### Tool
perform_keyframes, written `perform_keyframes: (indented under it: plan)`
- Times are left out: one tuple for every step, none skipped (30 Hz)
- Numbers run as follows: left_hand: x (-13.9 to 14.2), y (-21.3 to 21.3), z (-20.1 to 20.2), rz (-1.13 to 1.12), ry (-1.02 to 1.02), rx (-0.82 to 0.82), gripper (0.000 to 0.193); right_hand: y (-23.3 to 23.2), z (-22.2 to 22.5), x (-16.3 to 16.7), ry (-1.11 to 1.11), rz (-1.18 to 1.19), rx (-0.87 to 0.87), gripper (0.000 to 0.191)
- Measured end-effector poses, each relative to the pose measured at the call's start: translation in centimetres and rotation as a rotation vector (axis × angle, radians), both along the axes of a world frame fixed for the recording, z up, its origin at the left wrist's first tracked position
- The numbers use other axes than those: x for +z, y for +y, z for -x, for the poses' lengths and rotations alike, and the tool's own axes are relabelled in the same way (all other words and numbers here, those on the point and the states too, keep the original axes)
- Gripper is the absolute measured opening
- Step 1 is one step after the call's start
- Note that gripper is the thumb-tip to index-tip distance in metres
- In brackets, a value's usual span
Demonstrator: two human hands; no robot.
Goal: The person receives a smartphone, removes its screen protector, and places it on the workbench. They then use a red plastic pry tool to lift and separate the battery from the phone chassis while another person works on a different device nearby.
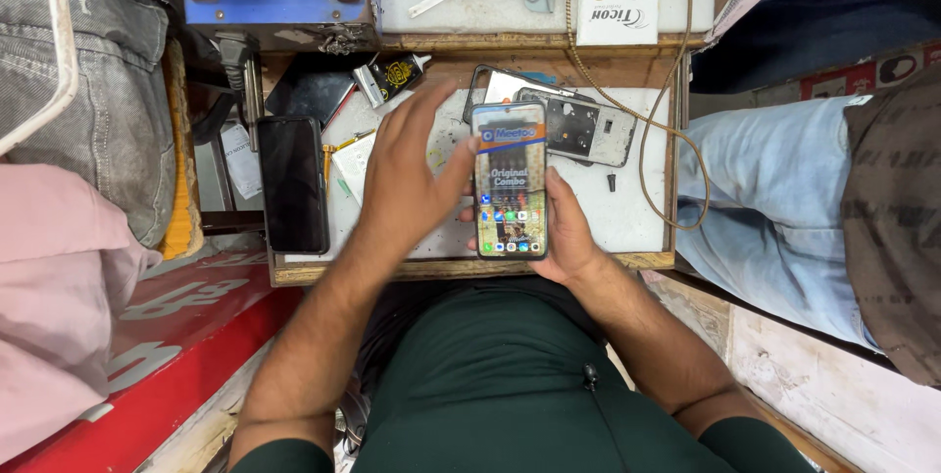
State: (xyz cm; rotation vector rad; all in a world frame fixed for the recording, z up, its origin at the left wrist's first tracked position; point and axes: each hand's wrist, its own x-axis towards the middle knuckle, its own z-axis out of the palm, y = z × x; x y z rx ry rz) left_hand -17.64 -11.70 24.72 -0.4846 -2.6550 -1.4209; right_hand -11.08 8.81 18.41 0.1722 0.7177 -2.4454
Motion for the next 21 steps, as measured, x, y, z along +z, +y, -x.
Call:
perform_keyframes:
  plan:
    - [-0.3, 0.0, 1.0, -0.019, -0.026, -0.007, 0.05, -0.1, 0.0, 0.1, -0.018, -0.022, 0.018, 0.078]
    - [-0.6, 0.0, 1.8, -0.028, -0.066, -0.035, 0.045, -0.2, -0.1, 0.4, -0.029, -0.002, 0.027, 0.076]
    - [-0.8, 0.0, 2.5, -0.037, -0.102, -0.063, 0.04, -0.4, -0.3, 0.6, -0.037, 0.019, 0.036, 0.075]
    - [-1.0, 0.0, 3.0, -0.047, -0.14, -0.093, 0.036, -0.6, -0.4, 0.9, -0.047, 0.038, 0.044, 0.074]
    - [-1.1, 0.0, 3.4, -0.038, -0.147, -0.095, 0.035, -0.8, -0.7, 1.2, -0.033, 0.037, 0.042, 0.074]
    - [-1.2, 0.2, 3.8, -0.029, -0.153, -0.098, 0.033, -0.9, -0.9, 1.5, -0.018, 0.037, 0.039, 0.074]
    - [-1.1, 0.2, 4.0, -0.02, -0.157, -0.103, 0.032, -1.0, -1.0, 1.7, 0.0, 0.036, 0.034, 0.075]
    - [-1.0, 0.3, 4.0, -0.002, -0.168, -0.113, 0.031, -1.0, -1.2, 1.8, 0.047, -0.001, 0.048, 0.077]
    - [-0.9, 0.4, 4.0, 0.015, -0.181, -0.125, 0.03, -1.0, -1.3, 1.9, 0.094, -0.038, 0.06, 0.078]
    - [-0.7, 0.5, 4.1, 0.033, -0.193, -0.135, 0.029, -0.9, -1.4, 2.0, 0.141, -0.074, 0.074, 0.08]
    - [-0.4, 0.6, 4.1, 0.023, -0.177, -0.143, 0.024, -0.8, -1.4, 1.9, 0.139, -0.096, 0.067, 0.078]
    - [-0.2, 0.6, 3.9, 0.013, -0.162, -0.15, 0.02, -0.7, -1.5, 1.7, 0.135, -0.118, 0.061, 0.076]
    - [0.0, 0.7, 3.7, 0.003, -0.147, -0.157, 0.016, -0.6, -1.5, 1.4, 0.131, -0.139, 0.056, 0.074]
    - [0.2, 0.8, 3.6, -0.017, -0.117, -0.144, 0.014, -0.5, -1.6, 1.1, 0.116, -0.105, 0.046, 0.07]
    - [0.3, 0.9, 3.4, -0.038, -0.087, -0.13, 0.012, -0.5, -1.6, 0.7, 0.1, -0.071, 0.036, 0.07]
    - [0.3, 1.1, 3.1, -0.057, -0.059, -0.115, 0.011, -0.4, -1.7, 0.3, 0.083, -0.036, 0.029, 0.072]
    - [0.3, 1.2, 2.8, -0.016, 0.048, -0.091, 0.012, -0.4, -1.8, -0.2, 0.073, -0.038, 0.013, 0.075]
    - [0.3, 1.4, 2.5, 0.025, 0.158, -0.068, 0.013, -0.4, -1.9, -0.5, 0.064, -0.04, -0.003, 0.079]
    - [0.2, 1.7, 2.1, 0.067, 0.267, -0.047, 0.015, -0.4, -1.9, -0.9, 0.057, -0.043, -0.02, 0.083]
    - [0.1, 2.0, 1.5, 0.112, 0.337, -0.028, 0.016, -0.4, -2.0, -1.1, 0.044, -0.037, -0.047, 0.082]
    - [0.0, 2.3, 0.7, 0.159, 0.407, -0.009, 0.017, -0.5, -2.1, -1.2, 0.031, -0.031, -0.074, 0.081]
